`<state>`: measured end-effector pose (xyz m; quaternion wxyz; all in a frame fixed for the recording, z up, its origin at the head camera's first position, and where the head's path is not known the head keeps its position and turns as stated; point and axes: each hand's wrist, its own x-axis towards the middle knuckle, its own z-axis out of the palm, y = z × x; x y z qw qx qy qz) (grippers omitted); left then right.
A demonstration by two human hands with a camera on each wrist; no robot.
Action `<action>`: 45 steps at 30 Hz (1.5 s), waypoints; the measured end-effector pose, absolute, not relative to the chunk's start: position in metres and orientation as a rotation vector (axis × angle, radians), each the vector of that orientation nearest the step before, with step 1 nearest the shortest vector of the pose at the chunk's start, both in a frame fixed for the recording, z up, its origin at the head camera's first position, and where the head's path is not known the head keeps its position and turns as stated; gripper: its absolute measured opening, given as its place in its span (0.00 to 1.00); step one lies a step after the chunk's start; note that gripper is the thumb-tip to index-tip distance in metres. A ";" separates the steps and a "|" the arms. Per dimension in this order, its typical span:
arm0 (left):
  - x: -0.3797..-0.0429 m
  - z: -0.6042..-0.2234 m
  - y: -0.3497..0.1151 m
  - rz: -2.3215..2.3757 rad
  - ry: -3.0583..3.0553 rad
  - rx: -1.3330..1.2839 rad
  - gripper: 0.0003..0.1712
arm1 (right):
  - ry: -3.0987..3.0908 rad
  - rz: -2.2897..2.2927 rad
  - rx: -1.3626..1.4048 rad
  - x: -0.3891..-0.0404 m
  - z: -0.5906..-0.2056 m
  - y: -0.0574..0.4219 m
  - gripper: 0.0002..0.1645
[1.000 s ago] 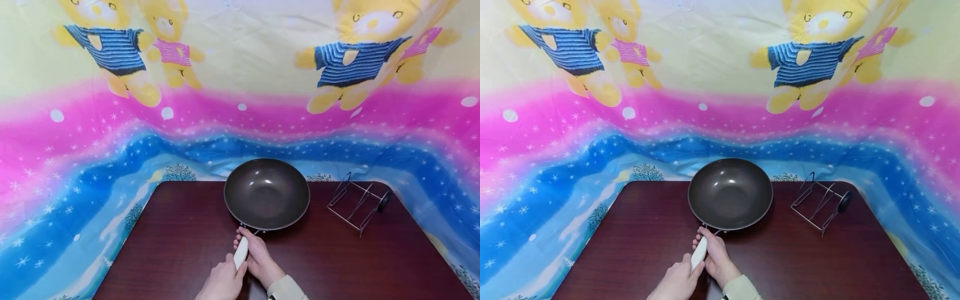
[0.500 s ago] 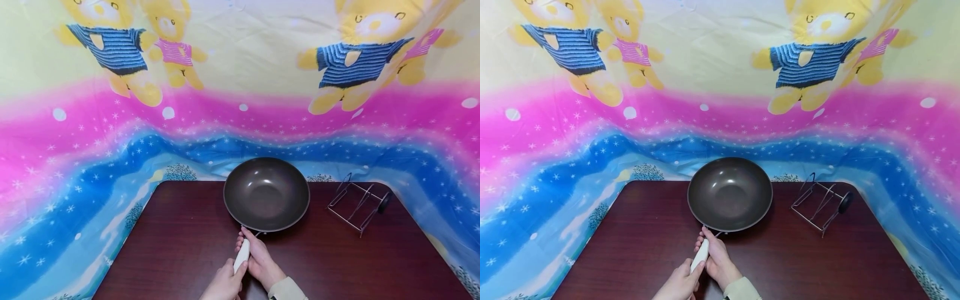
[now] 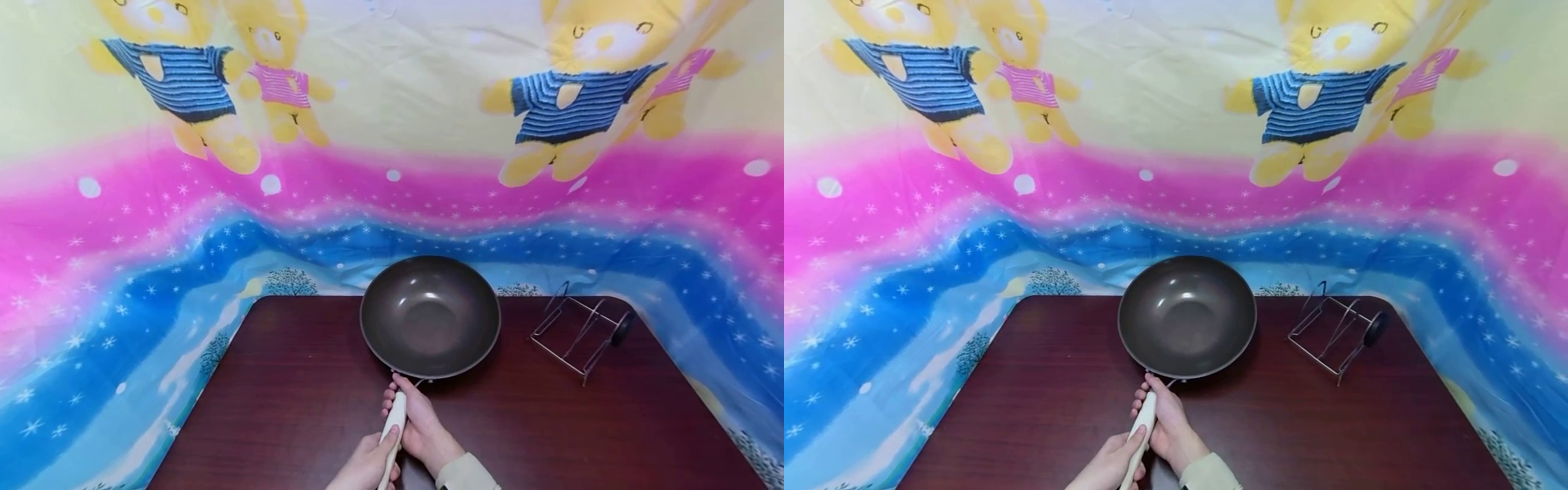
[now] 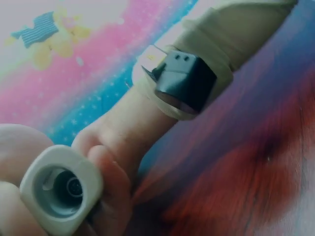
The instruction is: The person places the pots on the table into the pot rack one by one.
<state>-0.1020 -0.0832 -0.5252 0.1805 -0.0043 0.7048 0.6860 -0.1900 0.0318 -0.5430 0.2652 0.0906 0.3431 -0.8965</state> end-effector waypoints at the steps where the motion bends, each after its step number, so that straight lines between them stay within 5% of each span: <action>1: -0.102 -0.526 -0.083 1.943 1.996 -0.019 0.26 | 0.924 -2.419 0.242 -0.190 -0.543 0.032 0.15; 45: -0.093 -0.570 -0.066 1.745 2.604 -0.154 0.24 | 1.157 -2.459 0.281 -0.179 -0.562 0.029 0.18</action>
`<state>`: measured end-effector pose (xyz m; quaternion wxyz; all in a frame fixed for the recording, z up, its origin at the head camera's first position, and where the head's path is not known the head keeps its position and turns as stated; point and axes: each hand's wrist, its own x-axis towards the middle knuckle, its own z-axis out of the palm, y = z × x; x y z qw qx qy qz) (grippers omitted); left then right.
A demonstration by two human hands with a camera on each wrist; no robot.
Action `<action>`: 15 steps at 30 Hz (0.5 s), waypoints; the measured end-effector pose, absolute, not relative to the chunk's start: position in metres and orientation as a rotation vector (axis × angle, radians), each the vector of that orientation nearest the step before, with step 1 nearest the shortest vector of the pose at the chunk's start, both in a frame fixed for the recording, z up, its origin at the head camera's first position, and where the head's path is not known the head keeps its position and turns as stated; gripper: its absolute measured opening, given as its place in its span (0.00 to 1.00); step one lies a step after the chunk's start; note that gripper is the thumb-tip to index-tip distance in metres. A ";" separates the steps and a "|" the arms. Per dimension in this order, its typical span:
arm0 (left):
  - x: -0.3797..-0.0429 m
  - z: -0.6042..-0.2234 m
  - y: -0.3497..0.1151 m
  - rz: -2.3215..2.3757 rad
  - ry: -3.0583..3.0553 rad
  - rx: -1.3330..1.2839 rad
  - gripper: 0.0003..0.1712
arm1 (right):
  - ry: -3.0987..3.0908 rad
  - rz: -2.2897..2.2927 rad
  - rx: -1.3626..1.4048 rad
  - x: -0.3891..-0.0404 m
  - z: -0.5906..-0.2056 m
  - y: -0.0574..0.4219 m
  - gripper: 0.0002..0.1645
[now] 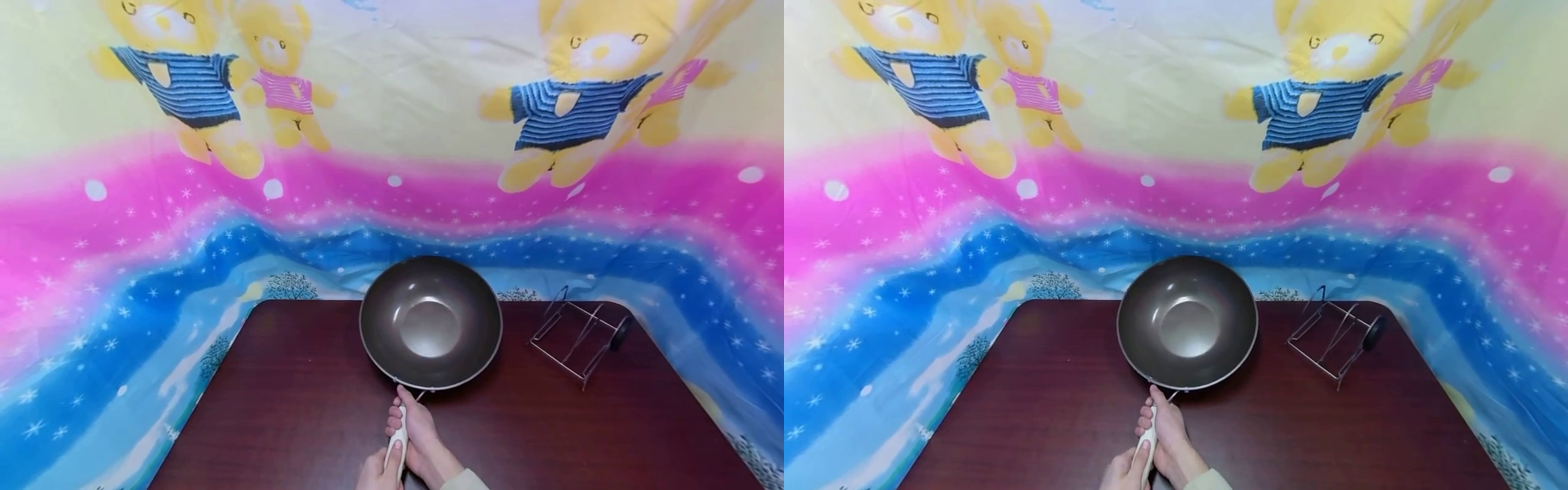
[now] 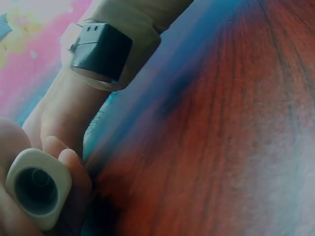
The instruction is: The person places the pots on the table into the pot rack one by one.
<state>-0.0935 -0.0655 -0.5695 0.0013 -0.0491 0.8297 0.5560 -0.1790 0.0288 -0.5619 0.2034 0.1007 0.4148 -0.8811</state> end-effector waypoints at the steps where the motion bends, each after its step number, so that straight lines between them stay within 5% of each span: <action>1: -0.094 -0.570 -0.065 1.734 2.614 -0.167 0.24 | 1.163 -2.454 0.282 -0.179 -0.562 0.029 0.18; 15: -0.100 -0.563 -0.057 1.900 2.491 -0.096 0.23 | 1.250 -2.480 0.195 -0.182 -0.540 0.037 0.19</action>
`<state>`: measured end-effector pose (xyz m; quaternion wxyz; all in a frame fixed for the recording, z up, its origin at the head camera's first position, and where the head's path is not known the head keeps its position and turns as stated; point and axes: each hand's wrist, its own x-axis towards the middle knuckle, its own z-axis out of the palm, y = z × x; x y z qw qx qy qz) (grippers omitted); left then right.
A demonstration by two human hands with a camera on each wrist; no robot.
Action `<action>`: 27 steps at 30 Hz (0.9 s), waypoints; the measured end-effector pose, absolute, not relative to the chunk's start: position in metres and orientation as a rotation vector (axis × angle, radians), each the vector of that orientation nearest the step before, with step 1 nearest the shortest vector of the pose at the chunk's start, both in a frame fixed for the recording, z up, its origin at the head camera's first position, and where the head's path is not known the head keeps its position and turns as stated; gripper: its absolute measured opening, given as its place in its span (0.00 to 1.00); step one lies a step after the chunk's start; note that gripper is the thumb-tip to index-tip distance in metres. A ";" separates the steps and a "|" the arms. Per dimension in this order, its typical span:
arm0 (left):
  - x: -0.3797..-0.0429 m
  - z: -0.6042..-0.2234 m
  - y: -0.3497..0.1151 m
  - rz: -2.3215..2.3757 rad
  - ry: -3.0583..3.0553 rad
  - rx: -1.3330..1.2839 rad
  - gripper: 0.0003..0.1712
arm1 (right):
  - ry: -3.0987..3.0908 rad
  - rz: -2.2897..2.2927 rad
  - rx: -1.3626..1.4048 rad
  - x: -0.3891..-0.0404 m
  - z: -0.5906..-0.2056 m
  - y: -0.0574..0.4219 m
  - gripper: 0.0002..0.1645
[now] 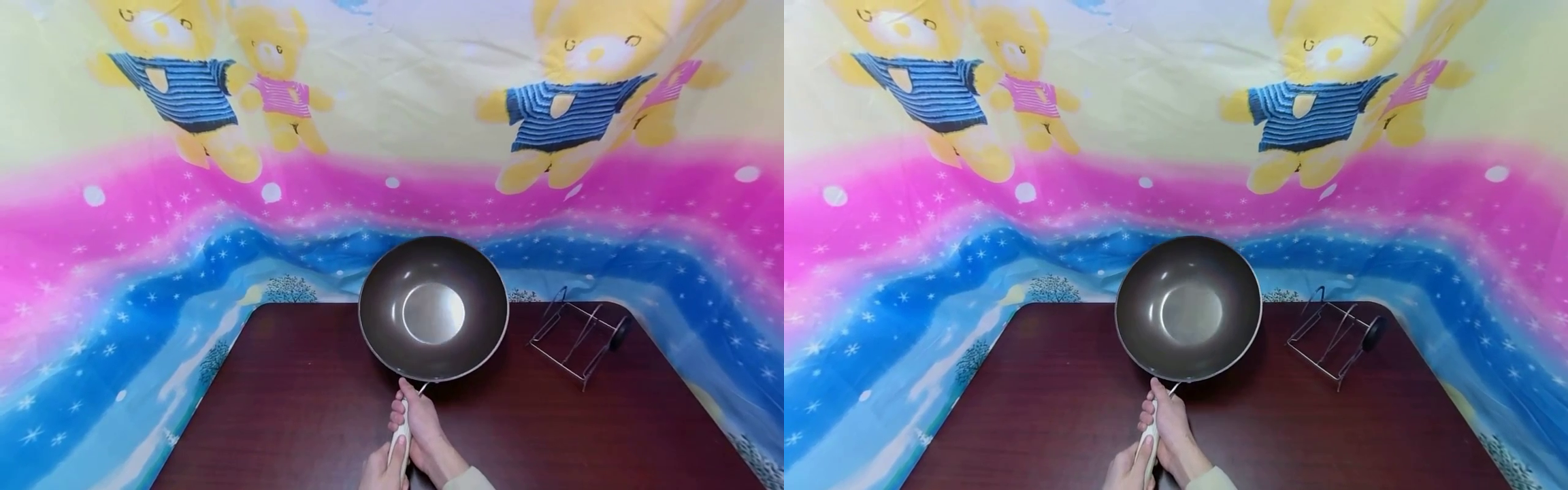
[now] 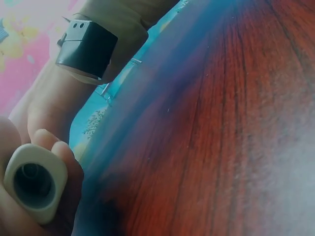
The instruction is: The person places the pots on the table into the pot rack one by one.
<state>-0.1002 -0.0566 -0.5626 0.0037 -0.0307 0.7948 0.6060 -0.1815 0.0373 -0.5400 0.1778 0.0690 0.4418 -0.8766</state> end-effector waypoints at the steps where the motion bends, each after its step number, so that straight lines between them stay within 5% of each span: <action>1: -0.101 -0.562 -0.055 1.946 2.444 -0.070 0.23 | 1.261 -2.484 0.196 -0.182 -0.538 0.039 0.20; 27: -0.121 -0.563 -0.023 2.209 2.007 0.110 0.22 | 1.518 -2.538 0.264 -0.190 -0.509 0.070 0.21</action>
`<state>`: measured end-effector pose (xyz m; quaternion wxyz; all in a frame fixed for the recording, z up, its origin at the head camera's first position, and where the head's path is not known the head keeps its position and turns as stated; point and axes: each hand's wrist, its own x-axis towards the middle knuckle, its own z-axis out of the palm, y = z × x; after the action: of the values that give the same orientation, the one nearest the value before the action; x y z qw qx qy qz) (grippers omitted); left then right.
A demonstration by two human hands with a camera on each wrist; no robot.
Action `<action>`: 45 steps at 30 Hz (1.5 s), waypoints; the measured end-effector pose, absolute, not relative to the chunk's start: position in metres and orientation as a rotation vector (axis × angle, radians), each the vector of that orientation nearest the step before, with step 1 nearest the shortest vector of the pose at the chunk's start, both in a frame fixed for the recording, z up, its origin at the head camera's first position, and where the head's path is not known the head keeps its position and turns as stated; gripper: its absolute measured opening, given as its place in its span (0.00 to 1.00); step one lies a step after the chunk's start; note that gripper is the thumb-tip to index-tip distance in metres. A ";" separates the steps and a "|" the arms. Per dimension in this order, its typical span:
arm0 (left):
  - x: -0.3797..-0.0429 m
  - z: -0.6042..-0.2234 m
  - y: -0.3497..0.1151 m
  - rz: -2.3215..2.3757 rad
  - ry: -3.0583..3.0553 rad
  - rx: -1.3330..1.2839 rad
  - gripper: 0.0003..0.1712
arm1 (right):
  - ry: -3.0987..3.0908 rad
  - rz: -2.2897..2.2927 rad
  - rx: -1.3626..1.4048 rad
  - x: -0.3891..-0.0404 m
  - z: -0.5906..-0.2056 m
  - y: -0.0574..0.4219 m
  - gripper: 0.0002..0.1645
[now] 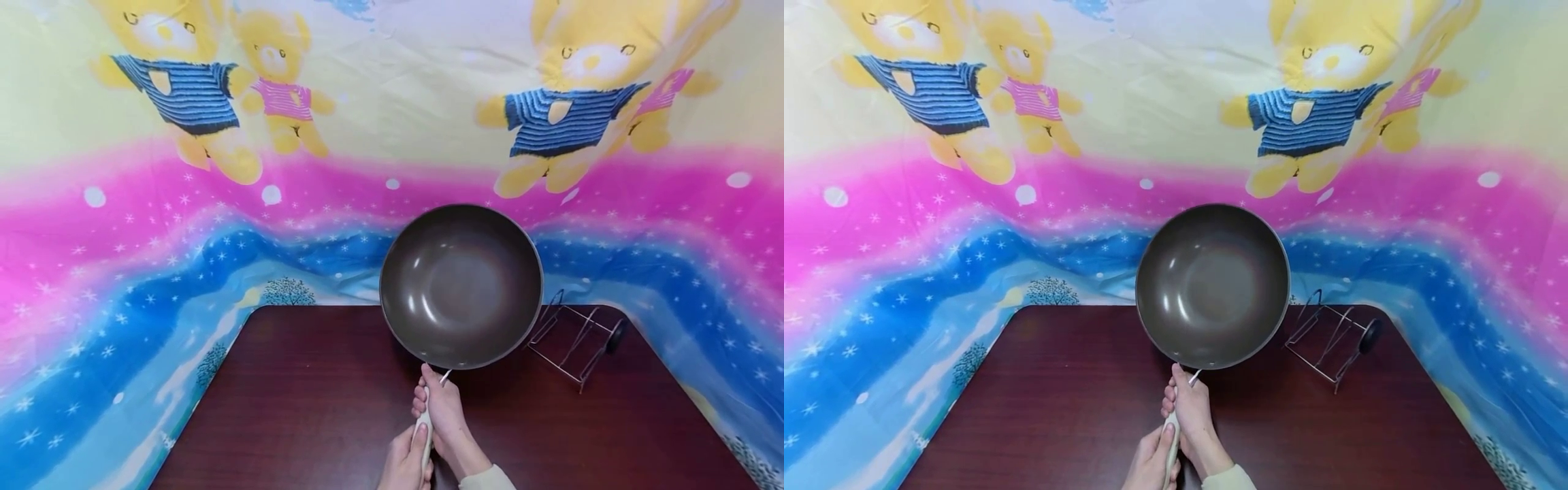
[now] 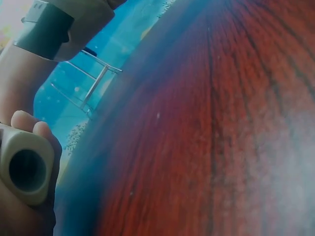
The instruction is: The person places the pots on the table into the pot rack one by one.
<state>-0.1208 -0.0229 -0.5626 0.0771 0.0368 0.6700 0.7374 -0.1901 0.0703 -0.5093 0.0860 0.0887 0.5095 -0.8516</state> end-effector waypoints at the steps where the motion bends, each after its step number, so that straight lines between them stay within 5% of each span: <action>1: -0.122 -0.563 -0.021 2.215 1.992 0.111 0.22 | 1.525 -2.538 0.268 -0.191 -0.509 0.071 0.21; 27: -0.157 -0.581 -0.006 2.204 1.905 0.305 0.25 | 1.692 -2.576 0.307 -0.211 -0.510 0.087 0.23; 45: -0.186 -0.561 0.010 2.100 1.790 0.550 0.26 | 1.888 -2.651 0.400 -0.218 -0.482 0.112 0.23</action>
<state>-0.1858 0.0098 -0.5606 0.1631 0.1929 0.6276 0.7364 -0.2176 0.1118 -0.4823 -0.0687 0.1218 0.5745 -0.8065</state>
